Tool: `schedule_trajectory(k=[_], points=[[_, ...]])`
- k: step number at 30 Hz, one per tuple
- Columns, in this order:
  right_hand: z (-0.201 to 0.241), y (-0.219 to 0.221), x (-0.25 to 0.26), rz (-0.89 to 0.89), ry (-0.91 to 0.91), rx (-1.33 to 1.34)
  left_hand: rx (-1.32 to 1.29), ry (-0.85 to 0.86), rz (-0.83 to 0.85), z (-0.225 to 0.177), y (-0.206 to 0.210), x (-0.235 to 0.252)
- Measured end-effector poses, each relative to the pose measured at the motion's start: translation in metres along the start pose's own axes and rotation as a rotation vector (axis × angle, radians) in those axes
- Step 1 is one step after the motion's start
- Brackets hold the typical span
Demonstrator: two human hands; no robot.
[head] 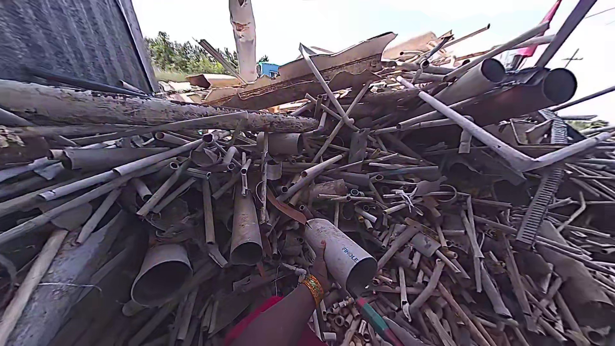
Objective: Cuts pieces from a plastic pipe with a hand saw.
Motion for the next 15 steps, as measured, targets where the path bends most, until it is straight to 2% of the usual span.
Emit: schedule_trajectory(k=[4, 6, 8, 12, 15], points=[[0.004, -0.019, -0.013, -0.408, -0.046, -0.145, -0.035, 0.029, 0.101, -0.001, 0.012, -0.001], [0.012, -0.024, -0.024, -0.54, -0.173, -0.146, -0.048, 0.048, 0.16, -0.002, 0.022, -0.002], [0.018, -0.023, -0.028, -0.509, -0.241, -0.088, -0.063, 0.064, 0.19, -0.003, 0.029, -0.006], [0.005, -0.018, -0.014, -0.601, -0.169, -0.168, -0.013, 0.04, 0.236, 0.003, 0.035, -0.012], [0.003, -0.01, -0.008, -0.404, -0.118, -0.015, 0.034, 0.002, 0.255, 0.012, 0.038, -0.015]])
Point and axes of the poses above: each hand's wrist, its own x-axis towards the middle knuckle, its own y-axis out of the palm, z = x × y, the point moved 9 cm from there along x, towards the middle knuckle, and after that the axes turned 11 degrees about y, right-handed, at the moved point
